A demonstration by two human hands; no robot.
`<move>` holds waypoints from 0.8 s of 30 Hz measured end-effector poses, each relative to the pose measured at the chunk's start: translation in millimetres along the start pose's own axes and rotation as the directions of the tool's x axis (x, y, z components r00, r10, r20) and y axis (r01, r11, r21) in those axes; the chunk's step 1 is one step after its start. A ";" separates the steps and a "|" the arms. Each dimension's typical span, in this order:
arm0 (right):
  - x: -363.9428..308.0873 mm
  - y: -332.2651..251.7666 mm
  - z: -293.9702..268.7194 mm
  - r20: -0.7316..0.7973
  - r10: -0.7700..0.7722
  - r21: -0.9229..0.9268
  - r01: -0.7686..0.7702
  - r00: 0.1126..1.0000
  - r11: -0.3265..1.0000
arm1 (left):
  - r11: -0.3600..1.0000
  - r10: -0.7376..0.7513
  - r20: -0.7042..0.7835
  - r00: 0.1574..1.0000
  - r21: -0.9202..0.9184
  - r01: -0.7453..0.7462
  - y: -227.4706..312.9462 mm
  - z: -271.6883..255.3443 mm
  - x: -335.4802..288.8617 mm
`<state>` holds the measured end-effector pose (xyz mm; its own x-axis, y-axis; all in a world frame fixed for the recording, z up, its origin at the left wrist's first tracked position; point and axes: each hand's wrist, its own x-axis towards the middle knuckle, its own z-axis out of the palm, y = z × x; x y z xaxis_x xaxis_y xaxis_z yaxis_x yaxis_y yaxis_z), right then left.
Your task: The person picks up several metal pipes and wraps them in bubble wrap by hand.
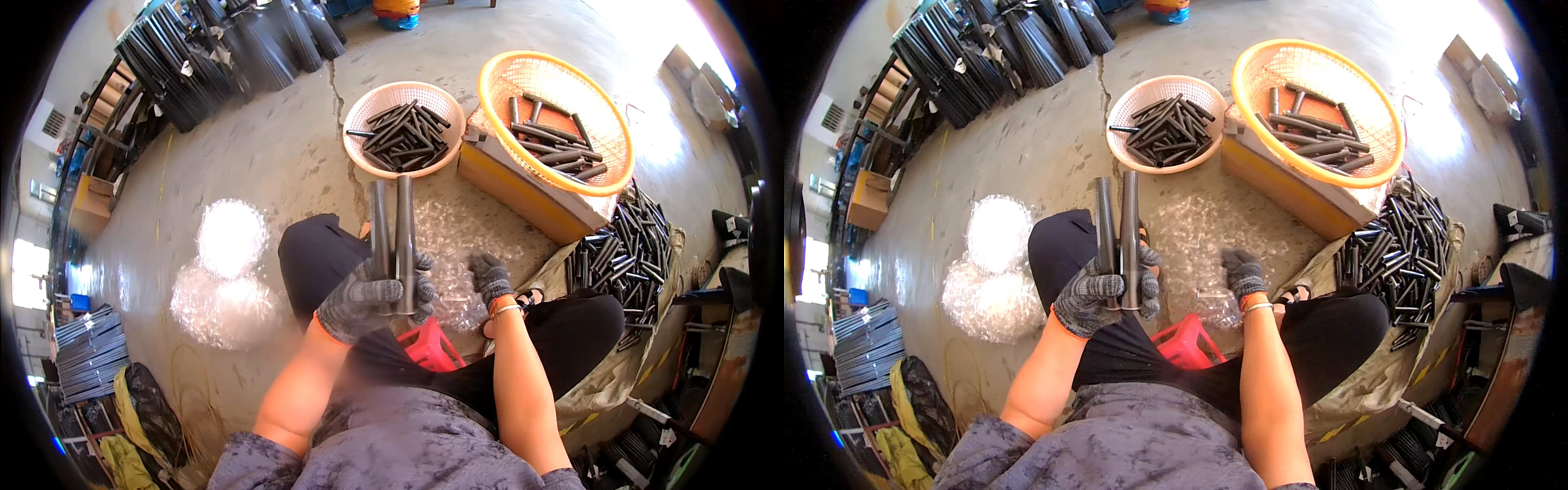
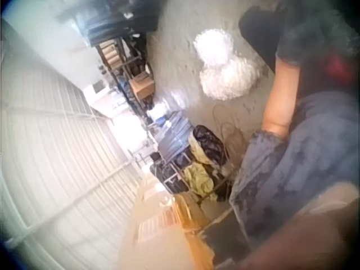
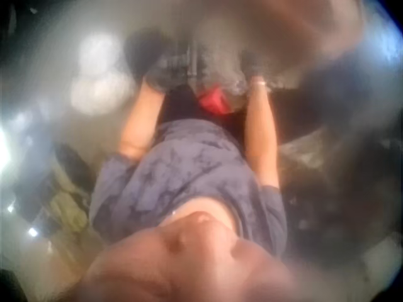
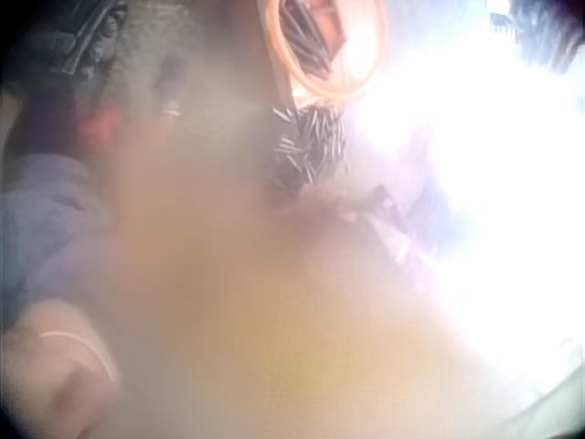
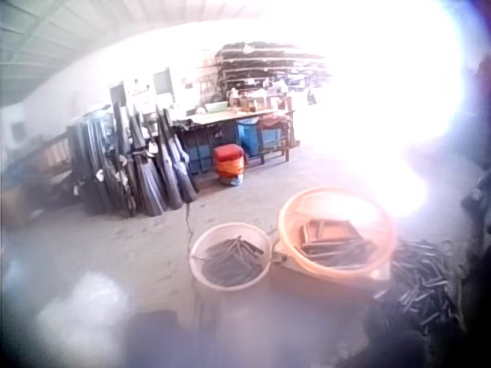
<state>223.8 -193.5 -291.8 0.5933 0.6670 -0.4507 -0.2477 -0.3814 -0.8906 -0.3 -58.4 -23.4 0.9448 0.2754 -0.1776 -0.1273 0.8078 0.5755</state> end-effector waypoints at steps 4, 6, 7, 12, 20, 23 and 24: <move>8.9 78.5 -33.8 -0.469 0.522 -0.029 -0.603 0.712 0.797 | 1.000 -0.020 -0.030 0.999 0.000 0.020 2.7 1.0 0.0; -12.0 15.5 2.0 -0.387 0.547 0.231 -0.497 0.742 0.837 | 0.999 -0.021 -0.051 0.999 0.025 0.022 8.6 -0.7 -6.4; -19.4 -9.7 6.4 -0.309 0.334 0.301 -0.242 0.890 0.922 | 0.999 -0.037 -0.024 0.999 0.016 0.037 11.6 1.9 -5.4; -98.6 -177.1 54.1 0.520 -0.333 0.455 0.075 0.787 0.887 | 0.997 -0.069 -0.047 0.996 -0.029 0.068 8.7 -2.2 -6.1; -74.0 -142.6 41.9 0.416 -0.199 0.338 0.052 0.888 0.940 | 1.000 -0.001 0.064 0.998 0.003 0.000 7.0 1.9 -9.9; 6.9 9.7 -10.4 -0.187 -0.102 -0.155 0.073 0.977 0.985 | 0.998 -0.049 0.081 0.996 -0.036 0.052 6.8 3.0 -3.9; 9.5 30.1 -27.5 -0.307 0.003 -0.535 -0.175 0.952 0.827 | 0.998 -0.043 0.040 0.998 -0.036 0.044 6.4 0.3 -6.5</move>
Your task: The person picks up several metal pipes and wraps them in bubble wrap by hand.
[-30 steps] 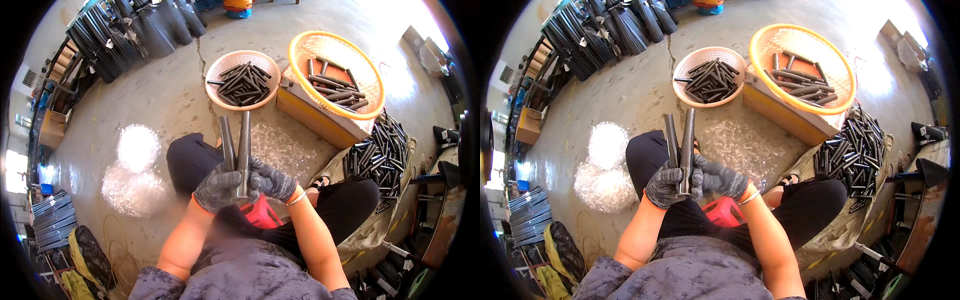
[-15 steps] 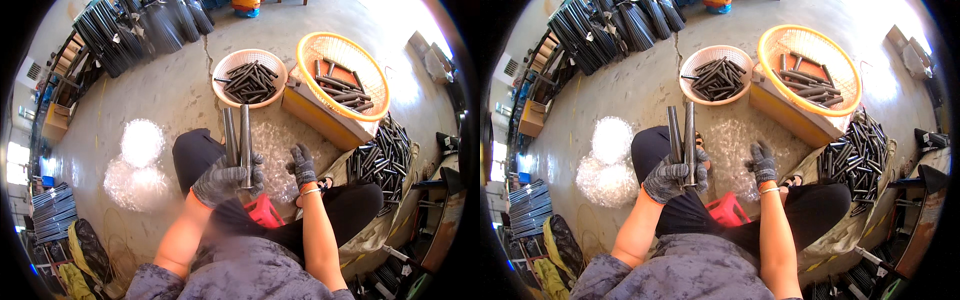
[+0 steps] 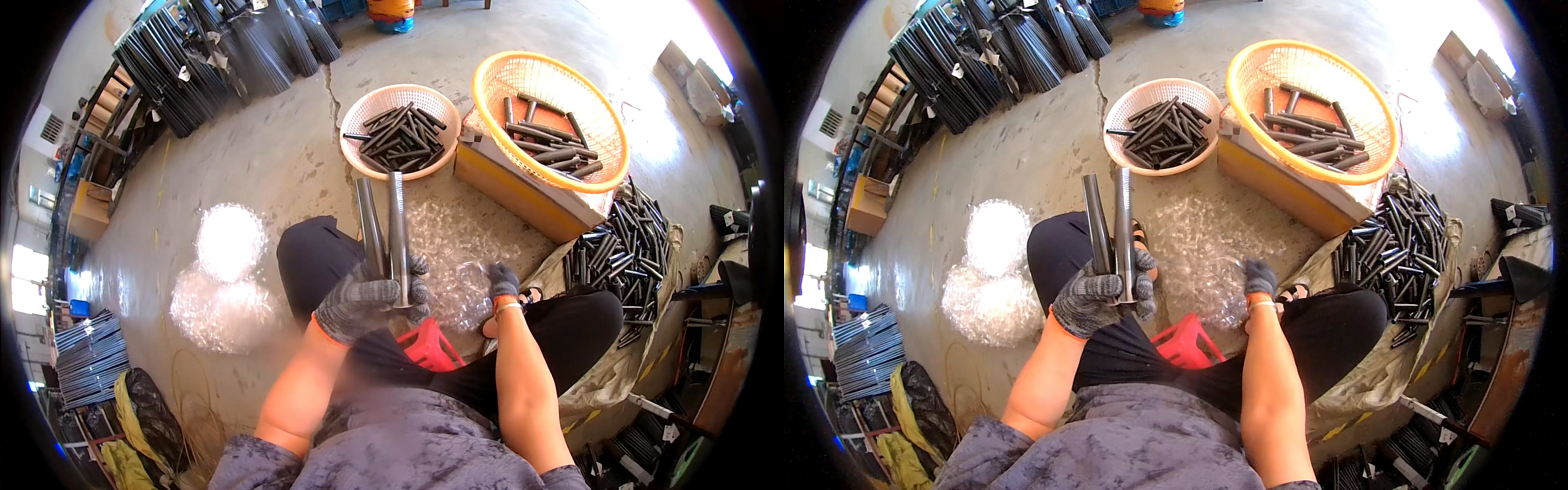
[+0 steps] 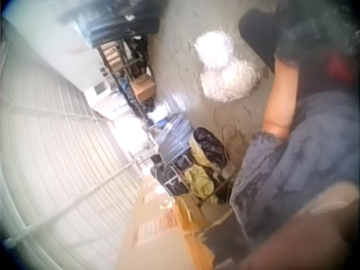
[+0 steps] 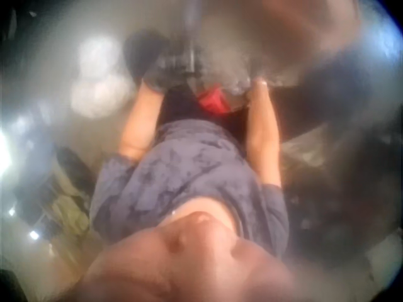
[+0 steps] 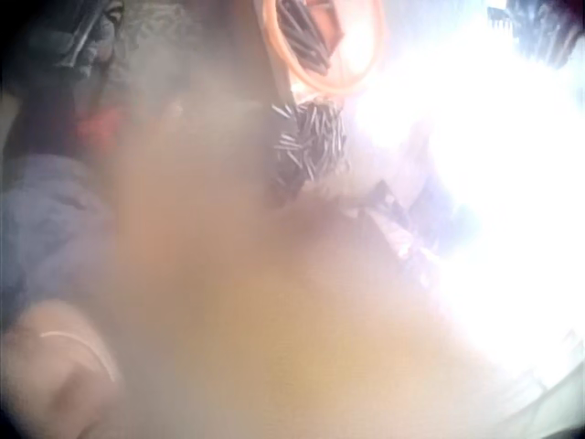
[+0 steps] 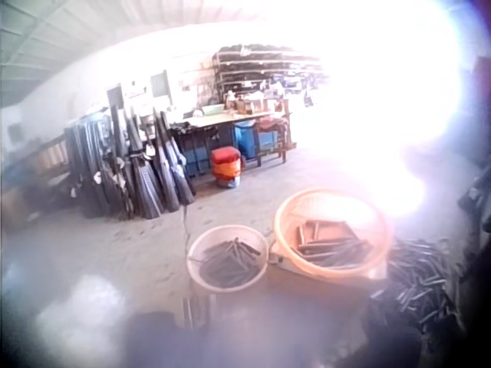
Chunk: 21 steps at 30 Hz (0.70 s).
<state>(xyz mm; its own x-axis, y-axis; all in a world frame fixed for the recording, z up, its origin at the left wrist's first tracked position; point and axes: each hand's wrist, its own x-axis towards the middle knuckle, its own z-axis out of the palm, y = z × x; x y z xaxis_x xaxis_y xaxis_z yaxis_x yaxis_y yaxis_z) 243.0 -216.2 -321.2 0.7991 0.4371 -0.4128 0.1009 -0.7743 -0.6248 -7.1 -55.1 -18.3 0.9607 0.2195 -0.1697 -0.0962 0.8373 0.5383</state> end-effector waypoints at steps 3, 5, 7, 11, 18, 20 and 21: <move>-6.4 10.7 8.1 0.168 0.439 0.281 -0.470 0.882 0.836 | 1.000 0.002 -0.089 0.996 -0.017 -0.003 -7.6 -4.2 1.8; -44.1 -67.3 -20.5 0.256 0.316 0.509 -0.406 0.913 0.760 | 1.000 0.002 -0.104 0.995 -0.003 -0.002 -3.7 -7.8 -5.0; -67.8 -121.9 -51.2 0.195 -0.126 0.723 -0.055 0.973 0.689 | 1.000 -0.022 -0.097 0.995 -0.004 0.022 -5.9 -8.7 -3.8; -139.8 -208.0 -66.5 0.285 -0.797 0.927 0.057 0.533 0.370 | 1.000 -0.018 -0.098 0.995 -0.017 0.016 -8.3 -9.0 2.6; -94.3 -160.7 -61.9 0.467 -0.530 0.732 0.026 0.708 0.680 | 0.998 -0.004 0.024 1.000 0.058 0.002 -3.2 -7.9 -3.7; -43.0 -90.0 -24.8 0.226 -0.376 0.399 0.266 0.899 0.877 | 1.000 -0.004 0.030 1.000 0.026 0.004 -4.5 -9.4 -2.8; -13.0 -30.9 -10.4 0.105 -0.220 0.036 0.218 0.970 0.975 | 1.000 -0.018 -0.013 1.000 -0.017 0.018 -5.8 -5.3 0.7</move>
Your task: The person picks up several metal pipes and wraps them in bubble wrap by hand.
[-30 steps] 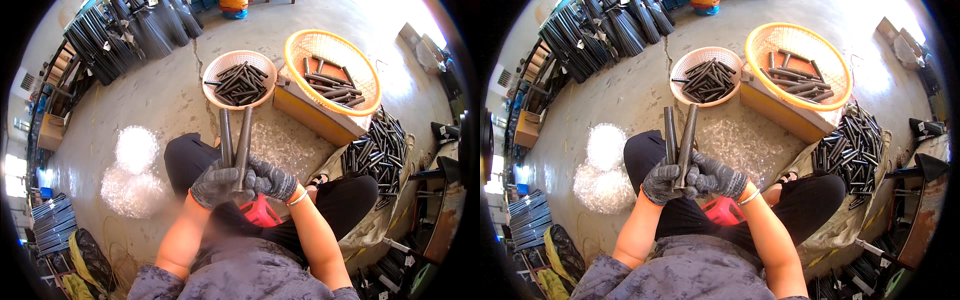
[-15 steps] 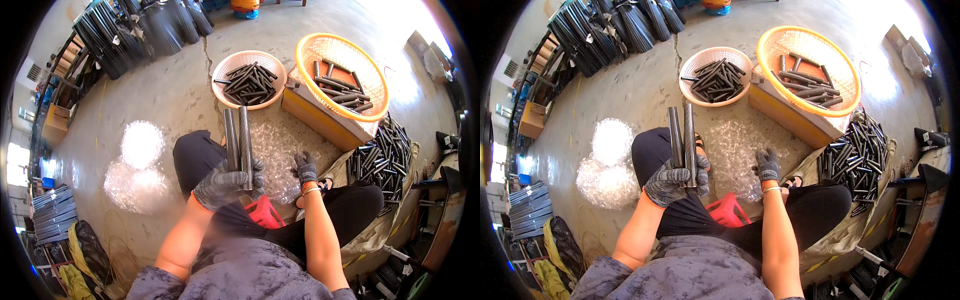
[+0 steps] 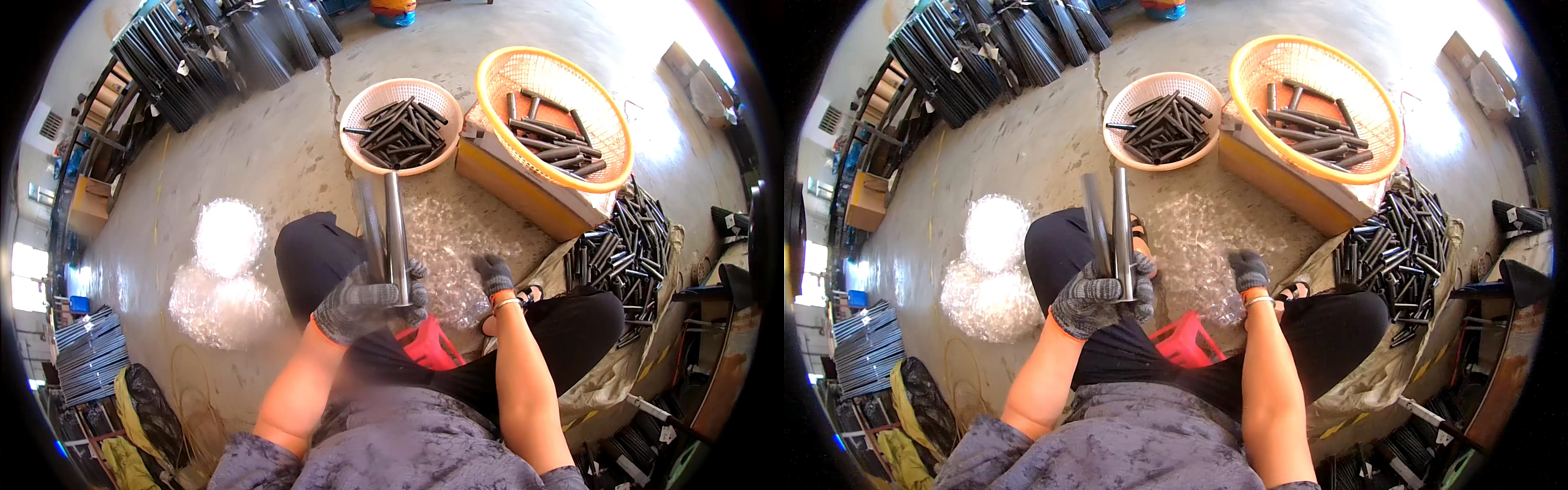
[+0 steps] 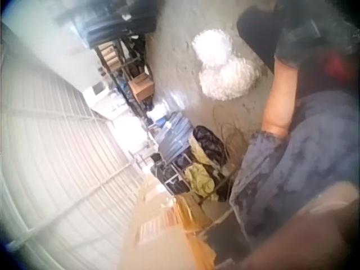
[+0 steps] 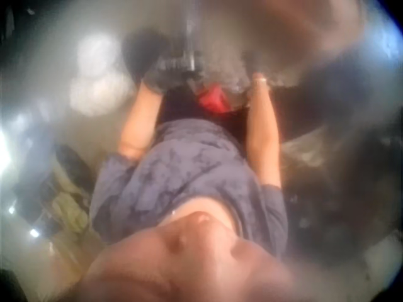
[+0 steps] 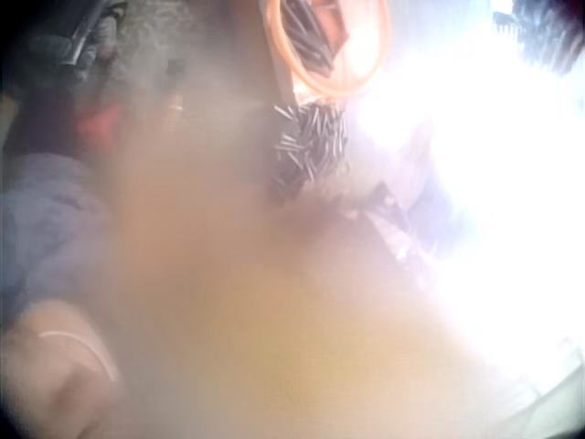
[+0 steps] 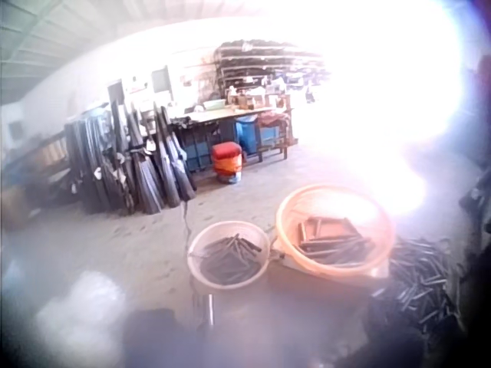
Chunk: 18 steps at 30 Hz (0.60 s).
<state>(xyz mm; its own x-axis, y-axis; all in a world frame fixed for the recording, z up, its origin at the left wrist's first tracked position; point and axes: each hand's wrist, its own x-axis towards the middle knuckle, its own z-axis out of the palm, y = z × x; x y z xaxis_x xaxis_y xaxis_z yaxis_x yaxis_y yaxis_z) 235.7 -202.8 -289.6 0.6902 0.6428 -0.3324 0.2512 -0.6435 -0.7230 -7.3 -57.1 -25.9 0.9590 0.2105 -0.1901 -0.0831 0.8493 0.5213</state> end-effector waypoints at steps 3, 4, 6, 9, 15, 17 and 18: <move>7.3 51.0 9.9 0.061 0.597 0.068 -0.600 0.800 0.797 | 1.000 0.015 -0.048 0.999 0.025 -0.014 -1.5 5.5 0.8; 7.7 53.7 11.5 0.143 0.625 0.206 -0.640 0.768 0.740 | 0.998 -0.003 -0.080 0.997 0.059 0.007 0.5 6.5 2.0; -18.2 -36.6 -3.2 0.207 0.479 0.432 -0.519 0.853 0.737 | 0.998 0.040 -0.095 0.995 0.057 -0.035 3.7 1.8 -4.4; -42.2 -121.1 -36.1 0.149 -0.123 0.781 -0.040 0.981 0.623 | 1.000 0.002 -0.110 0.994 0.031 0.002 3.5 -0.9 -2.5; -99.3 -218.8 -45.6 0.359 -0.691 0.853 0.080 0.627 0.516 | 1.000 -0.028 -0.041 0.999 -0.010 0.028 3.3 -0.1 -0.2; -82.1 -184.9 -50.1 0.484 -0.526 0.647 0.119 0.699 0.753 | 0.999 -0.036 0.008 0.999 0.004 0.036 6.3 8.1 0.3; -80.0 -184.2 -55.8 0.458 -0.447 0.704 -0.006 0.769 0.710 | 0.996 -0.020 -0.024 1.000 0.088 0.022 4.8 7.7 0.5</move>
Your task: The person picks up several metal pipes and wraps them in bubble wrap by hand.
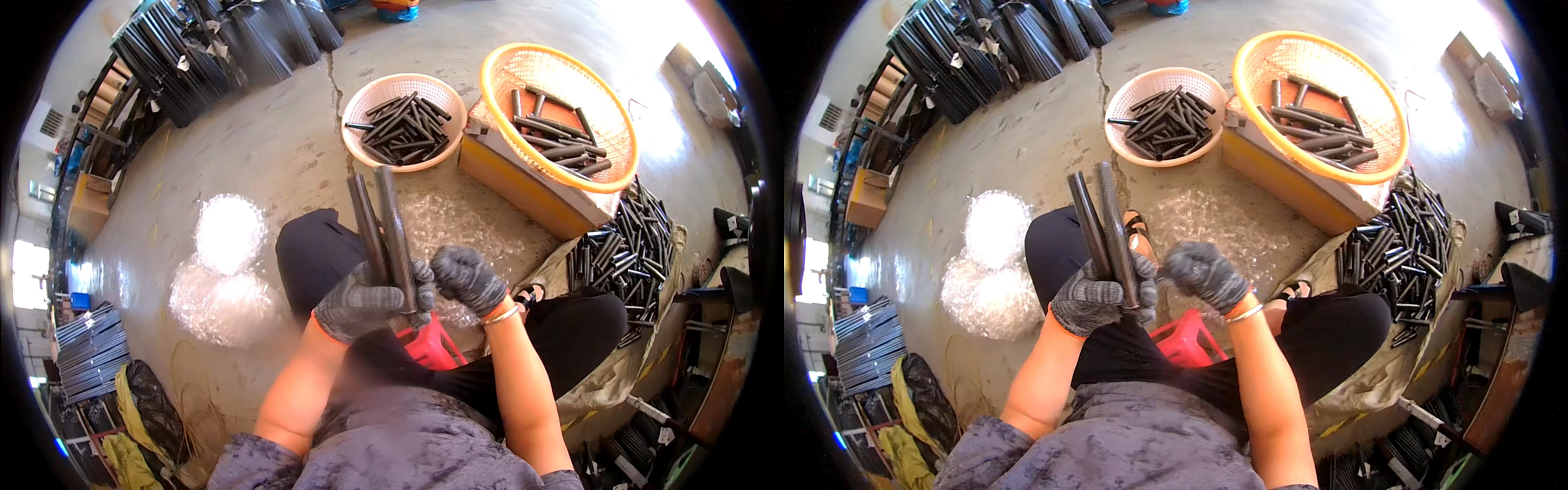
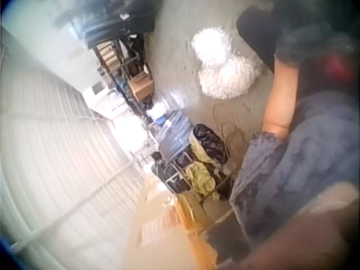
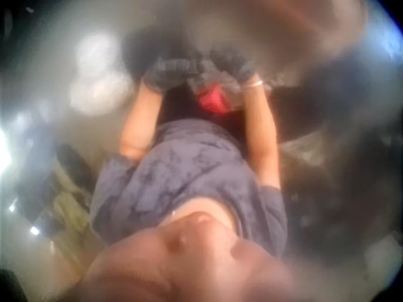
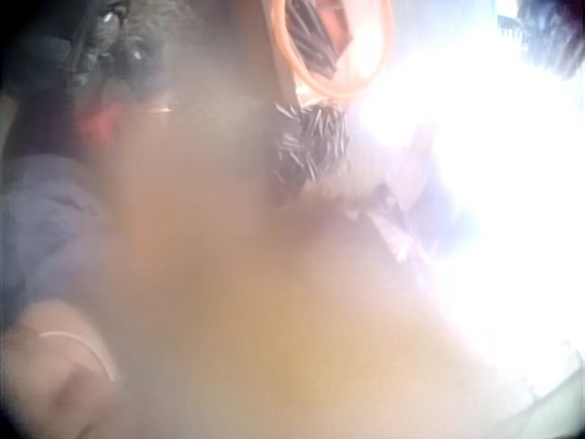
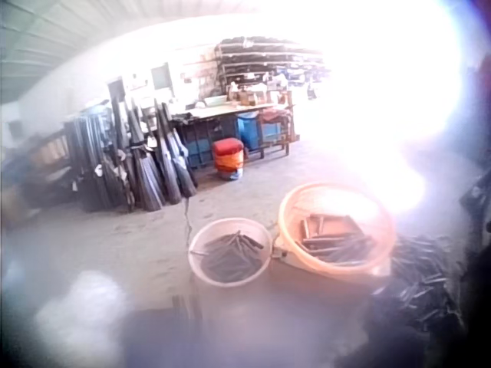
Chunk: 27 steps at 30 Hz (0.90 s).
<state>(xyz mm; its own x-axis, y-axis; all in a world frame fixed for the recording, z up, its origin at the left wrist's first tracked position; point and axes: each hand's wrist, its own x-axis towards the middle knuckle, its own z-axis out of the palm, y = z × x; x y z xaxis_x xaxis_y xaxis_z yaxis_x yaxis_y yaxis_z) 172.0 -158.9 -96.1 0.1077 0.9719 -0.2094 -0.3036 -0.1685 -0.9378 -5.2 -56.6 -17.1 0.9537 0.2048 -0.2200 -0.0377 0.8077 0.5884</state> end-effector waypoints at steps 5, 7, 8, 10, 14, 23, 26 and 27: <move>12.1 153.9 -105.8 -0.720 0.029 -0.356 -0.405 0.693 0.842 | 0.998 0.069 -0.012 0.998 -0.015 -0.069 -13.6 -15.4 1.1; -8.9 216.4 -151.5 -0.831 0.378 0.049 -0.624 0.407 0.780 | 1.000 0.011 -0.055 0.998 -0.027 -0.012 -16.7 -13.1 10.6; -4.9 207.3 -137.4 -0.759 0.525 0.173 -0.657 0.386 0.734 | 1.000 0.017 -0.079 0.997 -0.009 -0.017 -16.1 -15.4 7.4; 3.9 163.3 -101.7 -0.649 0.595 0.241 -0.614 0.474 0.752 | 0.999 0.033 -0.107 0.994 0.021 -0.031 -13.2 -16.5 2.5; 6.8 51.1 -46.9 -0.503 0.123 0.118 -0.073 0.855 0.990 | 1.000 0.001 -0.108 0.994 -0.005 -0.002 -6.3 -13.9 0.9; -5.6 -3.7 -2.1 0.256 -0.257 -0.145 0.300 0.932 0.943 | 0.978 -0.024 -0.024 0.999 0.206 0.029 -1.8 -10.4 1.8; -15.2 -11.2 -16.3 0.049 -0.028 -0.120 0.034 0.998 0.992 | 0.930 0.069 -0.046 0.997 0.364 -0.048 -5.9 -11.4 2.6; -14.8 -5.5 -20.3 -0.007 0.038 -0.161 -0.039 0.999 0.986 | 0.952 0.142 -0.063 0.988 0.282 -0.119 -6.5 -11.2 6.2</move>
<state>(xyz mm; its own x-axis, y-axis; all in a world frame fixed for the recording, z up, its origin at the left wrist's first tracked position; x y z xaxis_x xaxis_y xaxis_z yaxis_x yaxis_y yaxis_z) 191.4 -175.7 -93.4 0.1027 0.9635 -0.2472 -0.1510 -0.2305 -0.9613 -2.4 -54.4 -31.1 0.9182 0.3517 -0.1825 -0.0652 0.5884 0.8059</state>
